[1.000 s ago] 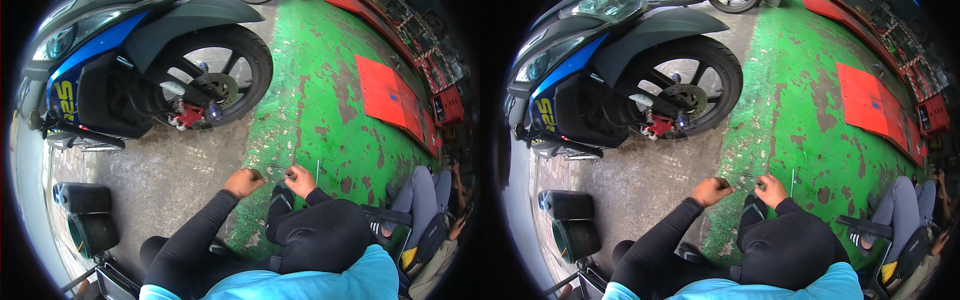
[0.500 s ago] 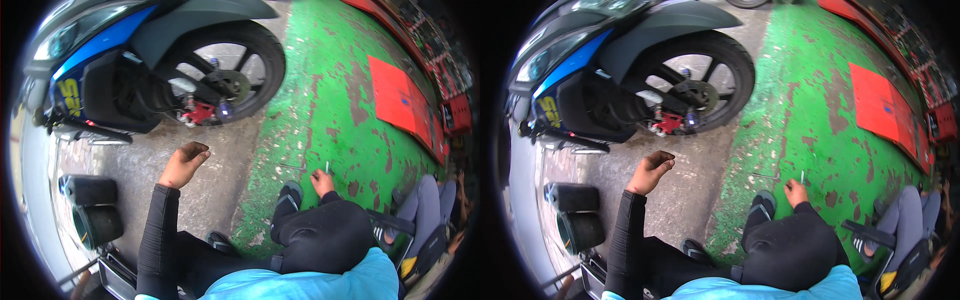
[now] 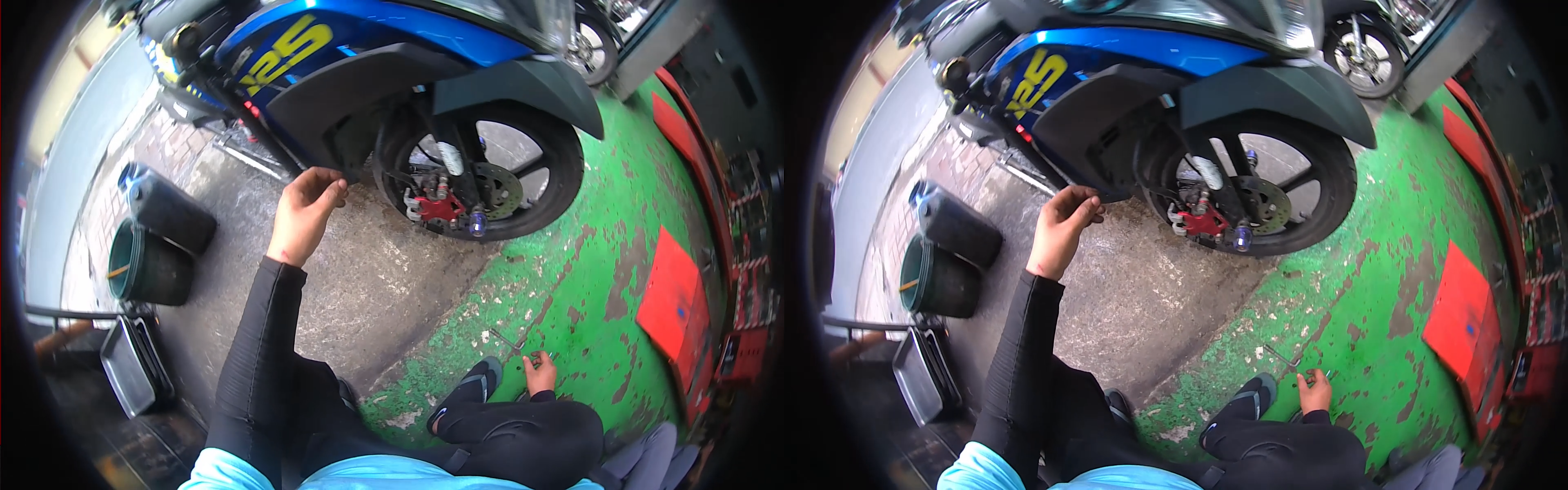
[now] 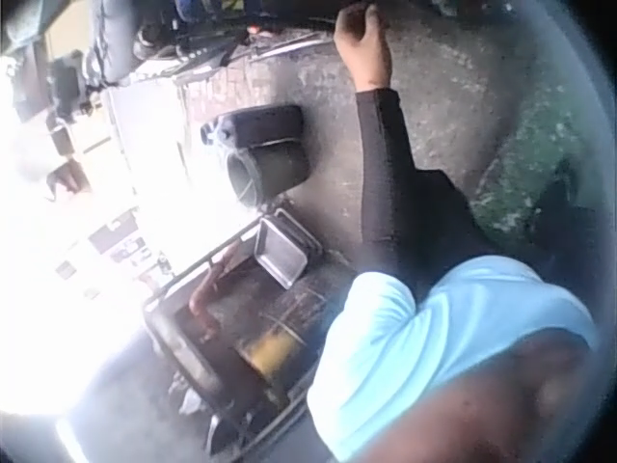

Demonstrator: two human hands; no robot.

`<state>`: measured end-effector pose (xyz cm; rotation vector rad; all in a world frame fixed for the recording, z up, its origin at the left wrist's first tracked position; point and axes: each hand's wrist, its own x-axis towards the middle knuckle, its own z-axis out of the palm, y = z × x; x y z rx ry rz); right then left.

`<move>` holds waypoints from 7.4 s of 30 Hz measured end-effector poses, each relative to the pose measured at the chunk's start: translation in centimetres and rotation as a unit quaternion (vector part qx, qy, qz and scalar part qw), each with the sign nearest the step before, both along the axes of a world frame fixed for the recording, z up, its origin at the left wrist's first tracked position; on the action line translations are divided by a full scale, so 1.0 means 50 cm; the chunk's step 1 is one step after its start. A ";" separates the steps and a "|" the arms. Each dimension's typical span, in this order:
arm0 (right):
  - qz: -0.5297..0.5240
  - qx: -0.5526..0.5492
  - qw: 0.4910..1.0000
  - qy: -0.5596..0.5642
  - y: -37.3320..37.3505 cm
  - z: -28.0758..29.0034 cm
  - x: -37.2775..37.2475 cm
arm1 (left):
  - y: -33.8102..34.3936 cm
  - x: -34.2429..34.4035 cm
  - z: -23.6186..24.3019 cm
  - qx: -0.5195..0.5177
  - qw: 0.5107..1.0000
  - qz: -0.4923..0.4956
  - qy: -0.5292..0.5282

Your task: Performing maintenance and repairs on a motorcycle, specifically adjusting the front brake assembly and retrieving tools.

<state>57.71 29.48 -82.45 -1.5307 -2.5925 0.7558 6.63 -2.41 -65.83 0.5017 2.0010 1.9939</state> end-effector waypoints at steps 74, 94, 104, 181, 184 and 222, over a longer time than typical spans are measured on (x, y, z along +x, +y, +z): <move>0.270 0.278 0.919 0.073 0.247 0.553 -0.886 | -0.196 0.196 0.138 -0.105 0.941 -0.304 0.108; 0.375 0.352 0.854 0.075 0.152 0.460 -0.566 | -0.125 0.276 0.175 -0.193 0.922 -0.326 0.080; 0.343 0.089 0.914 -0.196 0.241 0.209 -0.305 | -0.006 0.322 -0.047 -0.402 0.761 -0.509 0.021; -0.370 -0.085 0.830 0.408 -0.268 0.433 0.183 | 0.187 0.315 -0.177 -0.317 0.840 -0.437 -0.048; -0.320 -0.008 0.945 0.063 -0.314 0.221 0.179 | 0.218 0.333 -0.159 -0.281 0.841 -0.461 -0.034; 0.022 -0.590 0.766 0.253 -0.084 0.156 -0.598 | 0.008 0.330 -0.163 -0.359 0.870 -0.334 -0.059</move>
